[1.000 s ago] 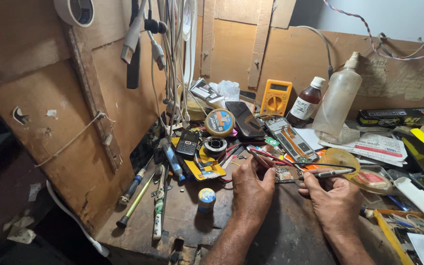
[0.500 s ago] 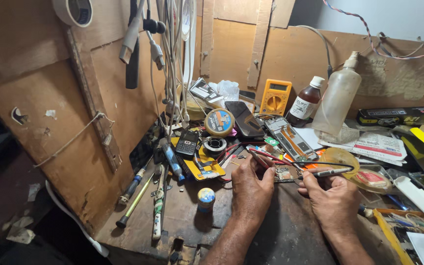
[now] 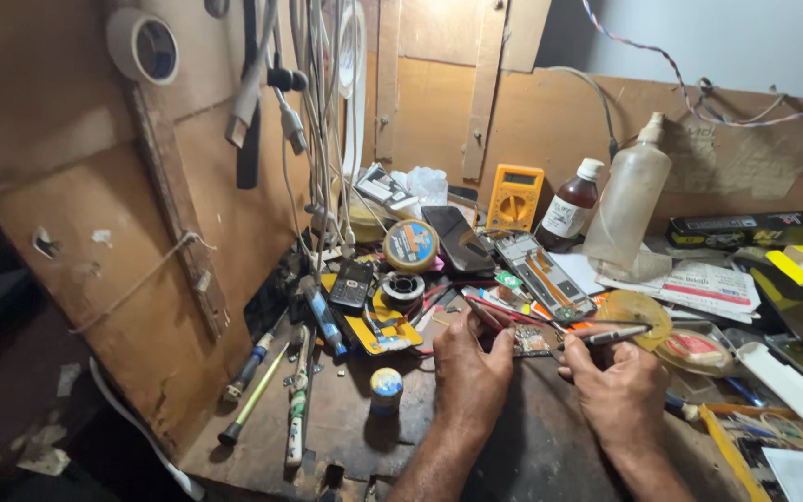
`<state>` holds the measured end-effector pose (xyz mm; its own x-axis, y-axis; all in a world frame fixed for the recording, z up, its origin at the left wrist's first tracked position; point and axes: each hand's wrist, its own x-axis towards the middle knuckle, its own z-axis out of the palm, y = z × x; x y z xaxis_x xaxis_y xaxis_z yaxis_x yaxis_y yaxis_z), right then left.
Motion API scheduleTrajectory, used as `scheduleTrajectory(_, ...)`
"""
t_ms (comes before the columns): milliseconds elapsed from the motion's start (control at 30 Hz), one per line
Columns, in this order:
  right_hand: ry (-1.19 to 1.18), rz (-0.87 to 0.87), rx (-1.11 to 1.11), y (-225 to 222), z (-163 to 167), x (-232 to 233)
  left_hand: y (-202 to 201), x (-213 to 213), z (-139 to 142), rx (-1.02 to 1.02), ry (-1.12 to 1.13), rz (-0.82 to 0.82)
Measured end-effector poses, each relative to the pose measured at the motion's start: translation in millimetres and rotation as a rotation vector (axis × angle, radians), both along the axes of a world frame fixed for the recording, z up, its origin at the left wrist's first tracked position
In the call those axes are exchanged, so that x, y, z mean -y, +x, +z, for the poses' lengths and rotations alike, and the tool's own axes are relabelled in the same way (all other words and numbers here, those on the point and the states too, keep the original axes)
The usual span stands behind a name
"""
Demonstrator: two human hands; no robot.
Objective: The person uses a hot air gun on a small circuit board, then tests it with a multimeter. They apply liquid from a squeeze bottle to the board and continue probing with the multimeter leads. The board remains on the workbench throughout.
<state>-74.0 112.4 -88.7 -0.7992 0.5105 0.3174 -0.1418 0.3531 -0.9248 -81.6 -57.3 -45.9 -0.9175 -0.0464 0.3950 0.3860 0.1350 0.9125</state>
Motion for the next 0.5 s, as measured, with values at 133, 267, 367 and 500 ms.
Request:
scheduleTrajectory(133,0.111,-0.031,0.035,-1,-9,-7,2,-2,1,-0.047,-0.004,0.028)
scheduleTrajectory(267,0.072,0.039,-0.044,1,-13,-8,4,0,0,-0.029,-0.047,0.04)
scheduleTrajectory(367,0.077,0.021,-0.019,1,-13,-6,6,2,0,-0.08,-0.056,0.045)
scheduleTrajectory(500,0.015,0.071,-0.078,3,-12,-5,6,2,0,-0.074,-0.031,0.012)
